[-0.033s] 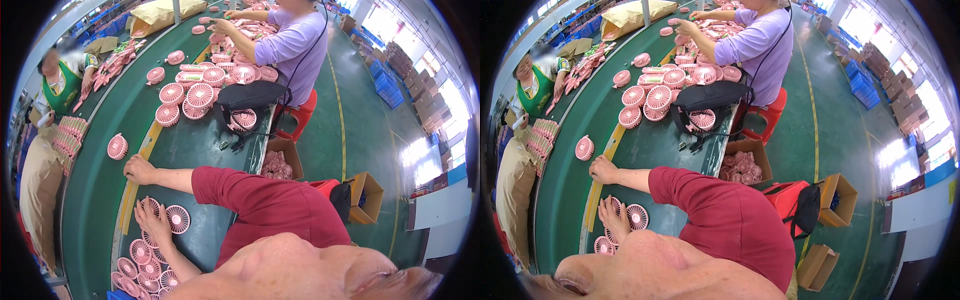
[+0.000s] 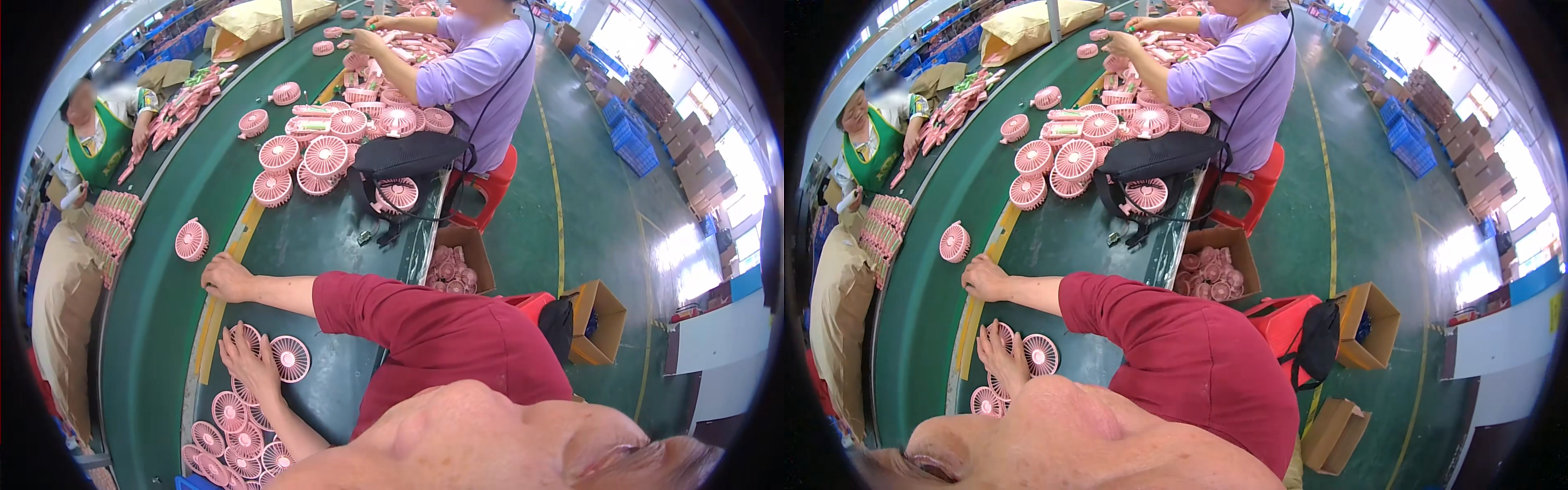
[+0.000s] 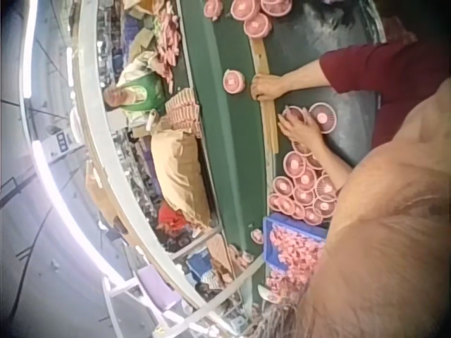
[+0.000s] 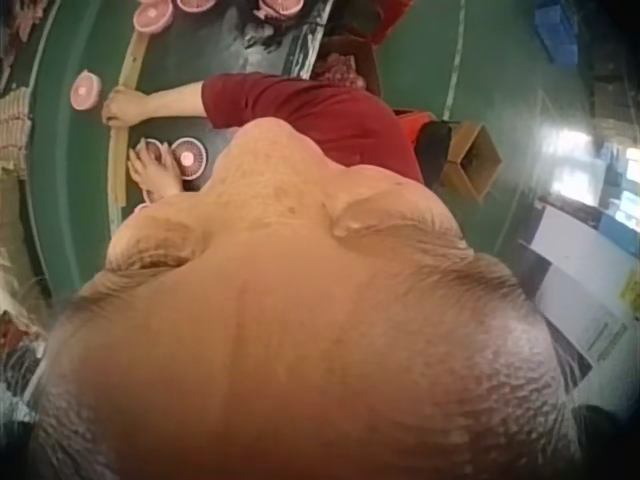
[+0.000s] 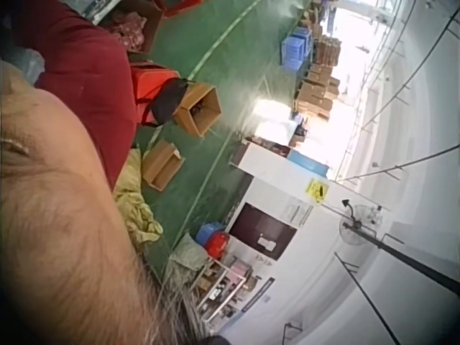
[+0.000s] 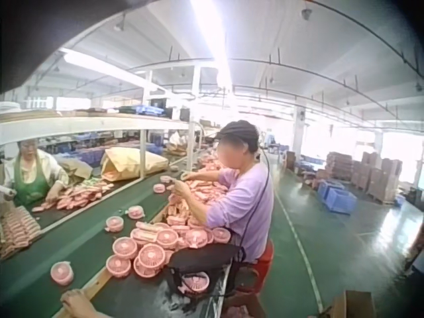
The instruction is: The person assembles mini fans along a conveyor line by taking fan bases and grilles from the belt, snapping the grilles onto the fan assemblies by hand, and setting the completed fan heads back onto the conveyor belt.
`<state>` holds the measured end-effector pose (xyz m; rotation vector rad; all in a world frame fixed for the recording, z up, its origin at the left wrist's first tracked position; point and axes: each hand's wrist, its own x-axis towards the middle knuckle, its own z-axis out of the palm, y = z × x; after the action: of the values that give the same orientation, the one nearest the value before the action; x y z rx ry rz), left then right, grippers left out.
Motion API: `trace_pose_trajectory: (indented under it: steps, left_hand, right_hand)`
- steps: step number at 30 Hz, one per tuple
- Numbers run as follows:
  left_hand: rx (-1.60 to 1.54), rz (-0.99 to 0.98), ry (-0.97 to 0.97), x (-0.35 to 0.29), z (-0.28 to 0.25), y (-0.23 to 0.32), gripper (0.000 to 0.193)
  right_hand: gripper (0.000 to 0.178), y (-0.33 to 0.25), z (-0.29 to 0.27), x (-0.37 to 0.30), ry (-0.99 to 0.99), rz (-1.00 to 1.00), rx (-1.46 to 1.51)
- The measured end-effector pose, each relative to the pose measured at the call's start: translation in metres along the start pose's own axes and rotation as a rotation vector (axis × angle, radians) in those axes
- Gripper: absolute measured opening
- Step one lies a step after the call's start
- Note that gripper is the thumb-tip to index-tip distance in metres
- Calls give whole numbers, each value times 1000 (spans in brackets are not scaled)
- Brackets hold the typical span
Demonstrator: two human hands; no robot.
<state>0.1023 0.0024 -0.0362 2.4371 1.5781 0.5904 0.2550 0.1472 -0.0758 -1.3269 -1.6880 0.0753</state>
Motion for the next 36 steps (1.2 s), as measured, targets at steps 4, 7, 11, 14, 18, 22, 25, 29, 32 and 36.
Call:
trace_pose_trajectory:
  steps: [4,7,11,14,18,22,25,29,32,36]
  left_hand:
    - [20,8,-6,5,3,2,56]
    - [20,5,-7,5,1,1,56]
    - [-15,32,12,3,-2,1,56]
    - [-14,44,32,3,-2,2,55]
    - [-35,8,23,1,-4,3,57]
    - [-46,4,24,3,-1,2,57]
    - [-53,10,36,2,-1,2,57]
    - [-73,7,59,0,-1,0,57]
    - [-60,8,67,1,0,1,56]
    - [-62,19,80,0,1,1,56]
  right_hand:
    - [5,7,-1,2,30,-3,16]
    - [5,4,1,3,28,-8,14]
    - [6,3,-3,2,22,-12,-7]
    - [6,2,-4,1,37,-33,-1]
    - [7,1,-4,0,0,-20,0]
    - [7,6,-3,0,2,-32,-13]
    - [8,6,-2,0,-2,-46,-10]
    - [9,1,-4,1,-31,-48,-20]
    - [9,2,-6,1,-48,-50,-43]
    - [8,5,-5,0,-44,-64,-36]
